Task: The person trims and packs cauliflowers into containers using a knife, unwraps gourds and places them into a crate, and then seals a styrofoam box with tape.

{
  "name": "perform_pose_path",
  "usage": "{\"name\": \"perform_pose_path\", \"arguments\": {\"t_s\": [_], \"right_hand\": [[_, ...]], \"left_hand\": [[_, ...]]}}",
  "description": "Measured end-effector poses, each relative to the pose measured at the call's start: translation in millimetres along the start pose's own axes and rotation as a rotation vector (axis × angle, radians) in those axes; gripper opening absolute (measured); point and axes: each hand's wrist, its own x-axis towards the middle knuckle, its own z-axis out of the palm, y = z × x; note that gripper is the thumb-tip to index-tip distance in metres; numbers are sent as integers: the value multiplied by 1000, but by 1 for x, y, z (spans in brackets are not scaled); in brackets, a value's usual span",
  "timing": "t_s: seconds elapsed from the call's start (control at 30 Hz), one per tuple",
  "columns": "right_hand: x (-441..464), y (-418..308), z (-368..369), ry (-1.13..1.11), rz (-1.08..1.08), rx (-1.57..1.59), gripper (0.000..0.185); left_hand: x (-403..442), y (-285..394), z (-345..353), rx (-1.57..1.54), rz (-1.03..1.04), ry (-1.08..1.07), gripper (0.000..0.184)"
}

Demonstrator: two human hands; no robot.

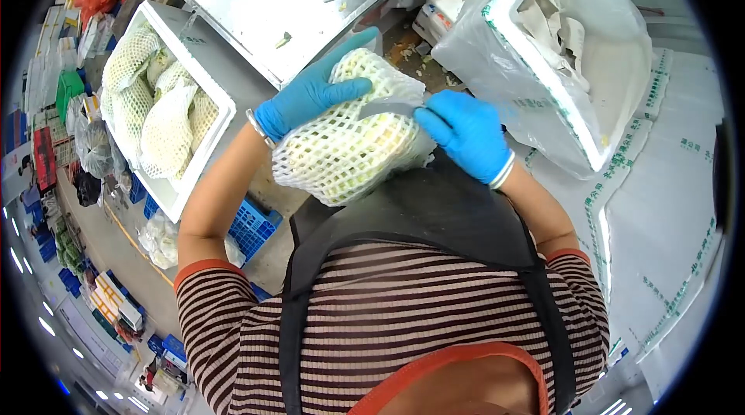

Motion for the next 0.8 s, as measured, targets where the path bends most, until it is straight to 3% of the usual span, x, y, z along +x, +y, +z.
{"name": "perform_pose_path", "arguments": {"t_s": [0.27,0.4,0.43,0.53,0.67,0.8], "right_hand": [[-5,8,-1,-267,0,-43,32],[-27,32,1,-405,-4,39,34],[-25,36,1,-345,-14,126,35],[-4,47,3,-204,306,598,34],[21,59,5,-238,-70,216,28],[47,55,-2,-408,-230,45,26]], "left_hand": [[-11,-22,12,-133,-192,66,51],[-15,-34,14,-103,-164,195,46],[-13,-36,17,-233,-149,215,46],[-10,-29,26,-279,-156,265,47],[-1,-35,32,-219,-171,296,48],[-2,-33,42,-225,-236,319,49]]}}
